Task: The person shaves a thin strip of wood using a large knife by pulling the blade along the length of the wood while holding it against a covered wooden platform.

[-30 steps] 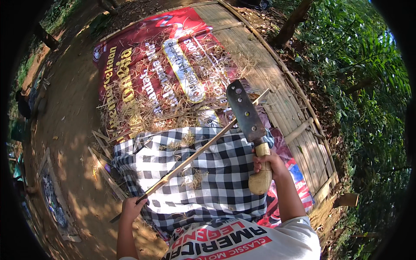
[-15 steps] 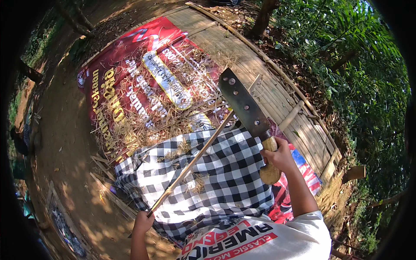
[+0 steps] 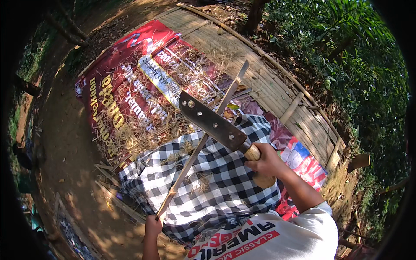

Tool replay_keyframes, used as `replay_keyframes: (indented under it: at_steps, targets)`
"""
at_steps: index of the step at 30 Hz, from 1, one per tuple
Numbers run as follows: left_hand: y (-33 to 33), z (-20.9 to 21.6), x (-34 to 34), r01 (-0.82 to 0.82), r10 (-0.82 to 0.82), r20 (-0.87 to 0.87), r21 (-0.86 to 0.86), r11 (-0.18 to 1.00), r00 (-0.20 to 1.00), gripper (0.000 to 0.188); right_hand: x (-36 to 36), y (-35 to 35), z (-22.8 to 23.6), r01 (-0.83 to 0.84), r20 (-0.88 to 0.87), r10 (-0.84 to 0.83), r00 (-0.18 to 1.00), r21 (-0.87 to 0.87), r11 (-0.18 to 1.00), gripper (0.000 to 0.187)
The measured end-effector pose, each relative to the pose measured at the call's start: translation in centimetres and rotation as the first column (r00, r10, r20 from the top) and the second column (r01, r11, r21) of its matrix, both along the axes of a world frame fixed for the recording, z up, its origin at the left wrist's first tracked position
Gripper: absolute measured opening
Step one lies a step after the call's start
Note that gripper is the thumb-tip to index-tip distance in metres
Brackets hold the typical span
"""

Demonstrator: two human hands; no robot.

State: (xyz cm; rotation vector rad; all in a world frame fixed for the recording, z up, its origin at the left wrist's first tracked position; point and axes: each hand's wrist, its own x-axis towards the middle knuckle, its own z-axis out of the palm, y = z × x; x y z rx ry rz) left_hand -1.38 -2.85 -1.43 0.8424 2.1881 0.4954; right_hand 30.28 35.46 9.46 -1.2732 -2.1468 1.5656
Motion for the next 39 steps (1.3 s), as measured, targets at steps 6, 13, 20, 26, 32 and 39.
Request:
replay_keyframes:
  at_steps: [6, 13, 20, 26, 32, 39]
  targets:
    - [-1.1, -2.1, -0.1, -0.056, 0.054, 0.031, 0.081, 0.995, 0.998, 0.049, -1.8, 0.6, -0.5, 0.238, -0.032, -0.243, 0.969, -0.117, 0.964, 0.018]
    - [-1.2, -1.7, -0.4, -0.016, 0.013, 0.044, 0.069, 0.997, 0.999, 0.045, -1.5, -3.5, -2.1, 0.047, 0.148, -0.020, 0.989, -0.181, 0.982, 0.028]
    - [-1.0, -1.9, 0.4, -0.054, 0.049, 0.068, 0.081, 0.995, 0.996, 0.044, -2.0, 0.9, -1.1, 0.258, -0.108, -0.279, 0.954, -0.170, 0.951, 0.021]
    - [-0.2, -0.5, 0.0, -0.014, 0.009, 0.062, 0.075, 0.997, 0.998, 0.042, -3.4, -7.2, -4.5, -0.111, 0.063, 0.130, 0.990, -0.245, 0.963, 0.036]
    - [-0.8, -1.5, 1.0, -0.092, 0.073, 0.158, 0.120, 0.988, 0.985, 0.042, -4.1, -3.2, -1.8, -0.091, -0.039, 0.090, 0.995, -0.052, 0.994, 0.023]
    - [-0.1, -0.5, 0.9, -0.112, 0.105, 0.158, 0.036, 0.993, 0.982, 0.040, -4.9, -5.9, -4.2, 0.085, 0.102, -0.068, 0.992, -0.167, 0.982, 0.038]
